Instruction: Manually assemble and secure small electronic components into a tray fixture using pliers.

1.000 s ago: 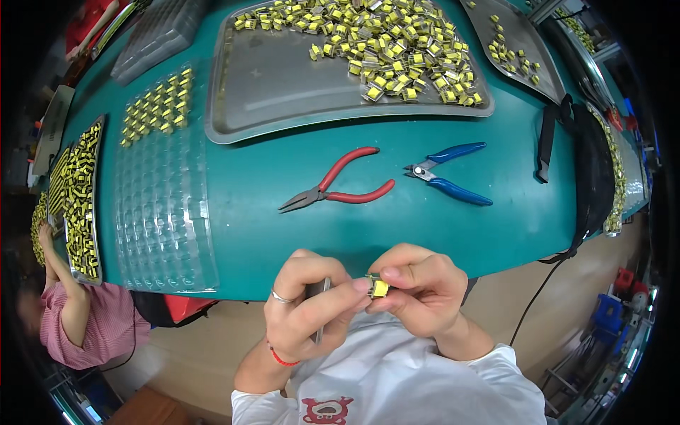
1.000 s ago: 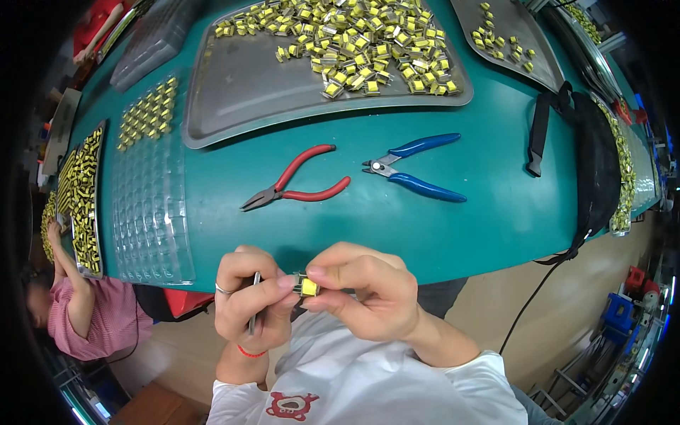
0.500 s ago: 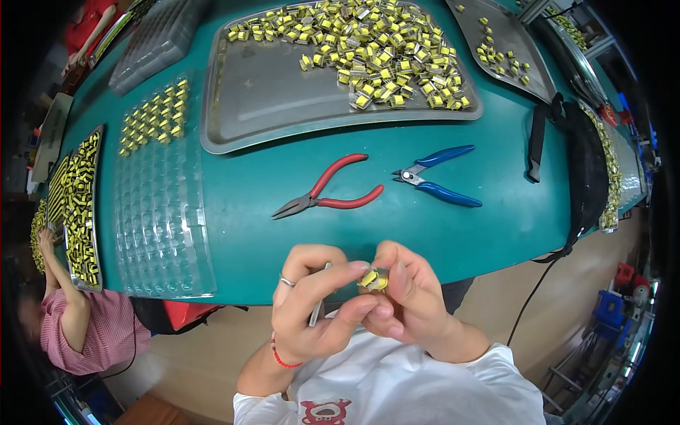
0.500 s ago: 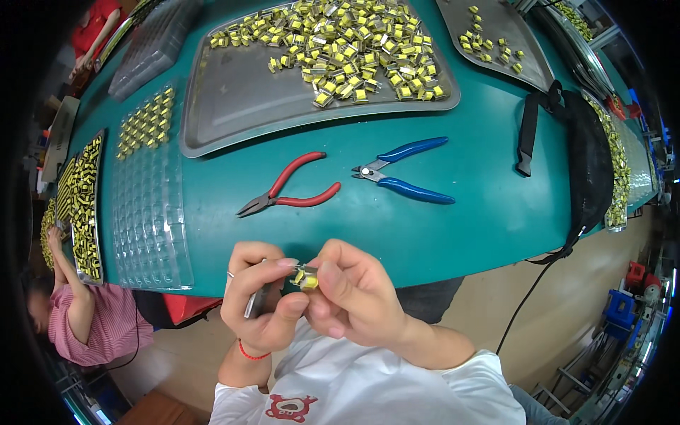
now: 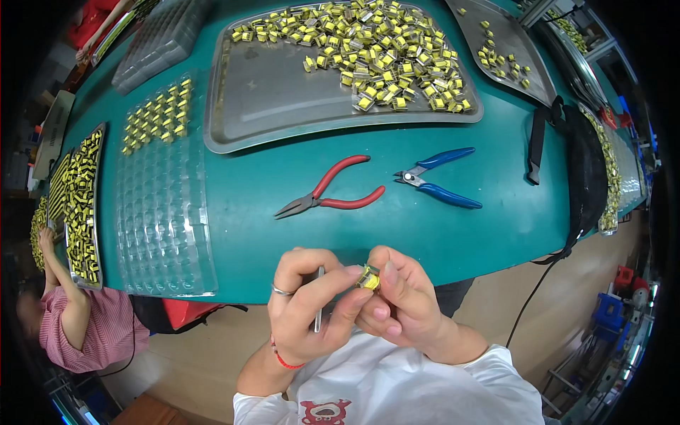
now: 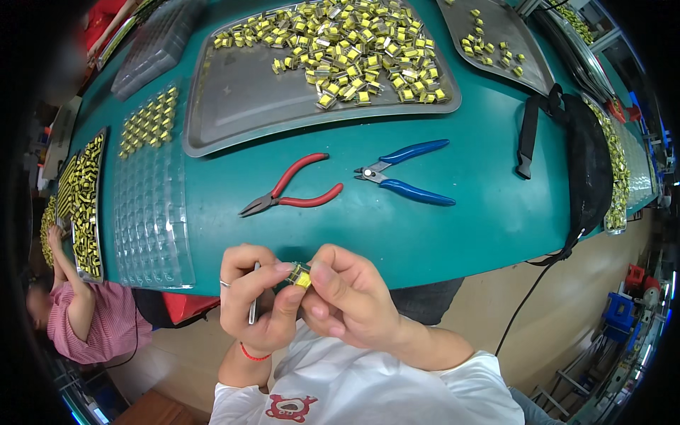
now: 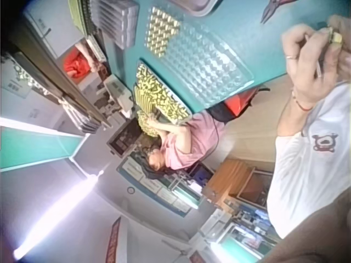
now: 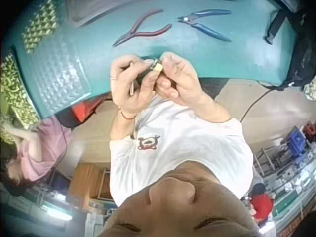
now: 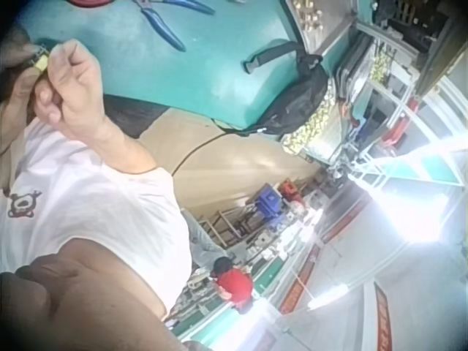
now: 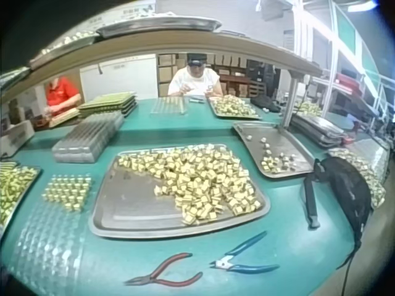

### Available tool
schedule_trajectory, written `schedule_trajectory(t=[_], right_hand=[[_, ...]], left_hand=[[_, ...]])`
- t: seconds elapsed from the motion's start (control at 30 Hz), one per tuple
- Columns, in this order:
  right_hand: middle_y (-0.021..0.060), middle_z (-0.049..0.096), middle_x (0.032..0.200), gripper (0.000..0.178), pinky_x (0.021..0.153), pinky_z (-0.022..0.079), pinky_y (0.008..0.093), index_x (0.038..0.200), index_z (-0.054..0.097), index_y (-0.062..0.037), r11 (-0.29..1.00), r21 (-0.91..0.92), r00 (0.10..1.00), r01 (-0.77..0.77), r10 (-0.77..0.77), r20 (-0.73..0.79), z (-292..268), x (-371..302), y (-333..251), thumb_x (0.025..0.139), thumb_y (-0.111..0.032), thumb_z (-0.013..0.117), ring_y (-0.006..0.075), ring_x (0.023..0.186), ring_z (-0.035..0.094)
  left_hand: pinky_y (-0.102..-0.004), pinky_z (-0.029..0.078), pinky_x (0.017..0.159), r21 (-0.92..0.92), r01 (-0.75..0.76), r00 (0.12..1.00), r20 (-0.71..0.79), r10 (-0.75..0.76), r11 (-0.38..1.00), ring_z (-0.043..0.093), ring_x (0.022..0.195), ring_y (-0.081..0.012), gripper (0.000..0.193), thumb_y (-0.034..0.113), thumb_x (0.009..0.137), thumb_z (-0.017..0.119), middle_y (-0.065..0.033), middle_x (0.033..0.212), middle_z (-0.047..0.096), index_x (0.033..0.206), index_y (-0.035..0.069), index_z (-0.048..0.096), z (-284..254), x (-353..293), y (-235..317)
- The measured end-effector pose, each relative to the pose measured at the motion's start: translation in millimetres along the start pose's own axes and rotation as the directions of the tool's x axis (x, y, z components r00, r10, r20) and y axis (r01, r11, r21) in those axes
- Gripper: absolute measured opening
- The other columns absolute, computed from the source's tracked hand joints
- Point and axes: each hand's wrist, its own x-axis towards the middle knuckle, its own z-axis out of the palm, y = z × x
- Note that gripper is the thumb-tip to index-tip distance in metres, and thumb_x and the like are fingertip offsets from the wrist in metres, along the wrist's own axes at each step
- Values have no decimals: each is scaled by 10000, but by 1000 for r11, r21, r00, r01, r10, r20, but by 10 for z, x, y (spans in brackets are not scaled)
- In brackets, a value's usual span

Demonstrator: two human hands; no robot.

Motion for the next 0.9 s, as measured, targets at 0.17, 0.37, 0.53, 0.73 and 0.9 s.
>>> schedule_trajectory(t=[0.17,0.37,0.53,0.73,0.9], right_hand=[[57,580,766,199,427,329,225,1074,537,-41,995,-84,999,45,-45,-1,-49,-12,-17,1011,-229,515,68,483,426],[108,573,971,320,423,363,214,1190,512,-28,949,-282,989,138,-117,90,-115,15,-15,985,-271,555,65,558,484],[189,588,1063,311,470,439,201,1179,518,-19,892,-397,977,215,-193,96,-77,-3,-48,972,-243,580,115,636,582],[212,621,996,313,488,467,229,1182,506,6,857,-450,968,252,-230,104,-99,-9,-53,959,-191,603,138,607,589],[198,610,1000,310,551,487,246,1154,531,40,681,-614,915,399,-344,213,-84,3,-12,908,-99,661,150,669,598]], left_hand=[[-260,376,550,-22,-33,999,14,33,999,488,678,-157,235,111,811,755,-120,878,554,996,31,635,-11,-9,-20],[-256,386,545,-54,-17,999,-38,15,998,496,677,-155,265,97,808,756,-132,911,541,1021,13,623,-5,-43,-24],[-252,385,542,-94,9,1000,-3,-9,996,493,683,-149,296,106,804,762,-135,923,538,1041,2,617,-11,-45,-34],[-273,393,590,-332,185,980,-3,-197,925,496,724,-156,321,246,894,669,-128,948,531,1104,15,594,-36,-60,21],[-424,447,851,-925,290,860,139,-491,247,550,936,-293,534,501,1023,290,-184,1126,535,1186,70,559,40,66,47]])
